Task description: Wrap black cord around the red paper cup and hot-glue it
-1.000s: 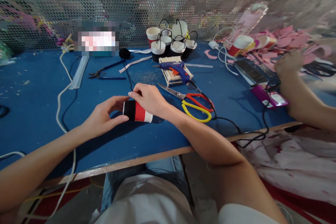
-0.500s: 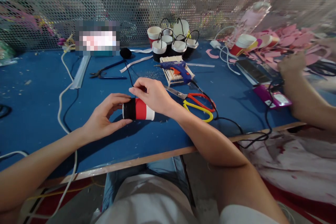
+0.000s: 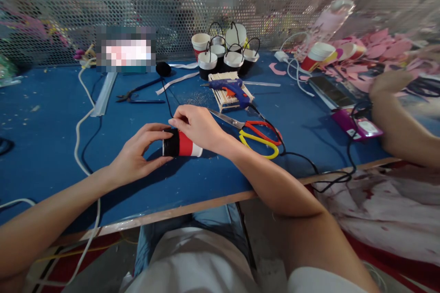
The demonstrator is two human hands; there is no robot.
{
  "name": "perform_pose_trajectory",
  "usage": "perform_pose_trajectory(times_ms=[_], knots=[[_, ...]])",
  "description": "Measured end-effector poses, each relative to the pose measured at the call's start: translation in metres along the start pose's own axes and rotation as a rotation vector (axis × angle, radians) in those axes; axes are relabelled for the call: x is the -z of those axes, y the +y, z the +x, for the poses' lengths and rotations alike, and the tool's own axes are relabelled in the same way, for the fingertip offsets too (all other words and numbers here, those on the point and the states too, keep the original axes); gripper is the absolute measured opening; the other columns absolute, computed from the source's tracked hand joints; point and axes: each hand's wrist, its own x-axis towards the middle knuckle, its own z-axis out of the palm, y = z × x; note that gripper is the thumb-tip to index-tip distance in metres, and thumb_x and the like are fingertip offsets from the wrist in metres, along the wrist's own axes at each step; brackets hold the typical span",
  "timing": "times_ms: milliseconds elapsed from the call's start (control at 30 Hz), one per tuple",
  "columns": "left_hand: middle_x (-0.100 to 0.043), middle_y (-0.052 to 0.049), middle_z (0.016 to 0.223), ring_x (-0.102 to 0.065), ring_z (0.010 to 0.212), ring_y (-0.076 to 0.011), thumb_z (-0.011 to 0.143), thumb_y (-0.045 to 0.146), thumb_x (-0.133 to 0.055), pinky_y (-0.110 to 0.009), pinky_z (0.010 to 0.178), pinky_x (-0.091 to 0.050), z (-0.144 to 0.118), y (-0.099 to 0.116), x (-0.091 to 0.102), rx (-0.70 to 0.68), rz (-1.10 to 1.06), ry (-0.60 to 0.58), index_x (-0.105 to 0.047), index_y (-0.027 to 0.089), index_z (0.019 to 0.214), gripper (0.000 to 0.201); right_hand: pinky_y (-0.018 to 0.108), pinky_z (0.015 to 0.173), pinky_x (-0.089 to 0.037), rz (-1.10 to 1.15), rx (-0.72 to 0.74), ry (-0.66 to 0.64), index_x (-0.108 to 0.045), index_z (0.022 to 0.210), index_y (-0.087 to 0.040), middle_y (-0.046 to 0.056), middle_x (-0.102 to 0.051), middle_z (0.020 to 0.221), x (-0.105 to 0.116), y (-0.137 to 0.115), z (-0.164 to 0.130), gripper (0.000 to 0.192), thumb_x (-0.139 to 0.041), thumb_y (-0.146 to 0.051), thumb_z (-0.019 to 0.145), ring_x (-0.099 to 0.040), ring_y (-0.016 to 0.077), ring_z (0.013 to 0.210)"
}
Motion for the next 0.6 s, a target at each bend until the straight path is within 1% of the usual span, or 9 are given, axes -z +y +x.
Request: perform_pose_trajectory(times_ms=[133,267,400,500,600], knots=[[-0.053,-0.011,0.117,-0.052,0.111,-0.021,0.079,0.024,-0.064,-0.036,0.092,-0.047,0.0003,-0.0021,-0.0007,0.024,-0.022,-0.029,-0.047,0.019,0.116,0.04,0.024,0.059,-0.034,-0.019,-0.01,-0.017,-0.054,0.068,-0.017,-0.001,-0.058,0.068,-0.0031,0.0022,0.0012,0.019,-0.053,-0.029,0.083,-0.05,0.0099,0.064],[-0.053,-0.011,0.115,-0.053,0.109,-0.0209,0.079,0.028,-0.064,-0.036,0.091,-0.048,0.0006,-0.0018,0.0006,0.04,-0.035,-0.031,-0.048,0.018,0.115,0.04,0.024,0.058,-0.034,-0.031,-0.012,-0.027,-0.053,0.068,-0.017,-0.001,-0.058,0.068,-0.0048,0.0026,0.0019,0.019,-0.052,-0.028,0.083,-0.05,0.0098,0.063],[-0.054,-0.011,0.113,-0.054,0.107,-0.021,0.078,0.031,-0.066,-0.036,0.091,-0.048,0.0005,-0.0014,0.0012,0.065,-0.093,-0.022,-0.049,0.017,0.113,0.041,0.024,0.059,-0.034,-0.024,-0.013,-0.024,-0.054,0.068,-0.017,-0.001,-0.058,0.068,-0.0057,0.0025,0.0017,0.019,-0.053,-0.028,0.083,-0.05,0.0098,0.064],[-0.053,-0.011,0.114,-0.054,0.106,-0.0202,0.08,0.029,-0.064,-0.035,0.088,-0.05,0.0002,-0.0015,0.0004,0.075,-0.127,-0.023,-0.049,0.018,0.113,0.038,0.023,0.058,-0.034,0.018,-0.02,-0.032,-0.056,0.07,-0.017,-0.001,-0.057,0.067,-0.0042,0.0032,0.0017,0.018,-0.053,-0.029,0.083,-0.049,0.0095,0.062],[-0.051,-0.011,0.118,-0.053,0.108,-0.0203,0.08,0.028,-0.064,-0.034,0.087,-0.05,0.0002,-0.0002,0.0002,0.058,-0.137,-0.048,-0.046,0.018,0.117,0.043,0.023,0.058,-0.035,0.116,-0.007,-0.069,-0.057,0.072,-0.016,-0.002,-0.056,0.066,-0.0002,0.0036,0.0028,0.019,-0.053,-0.032,0.083,-0.048,0.009,0.062]])
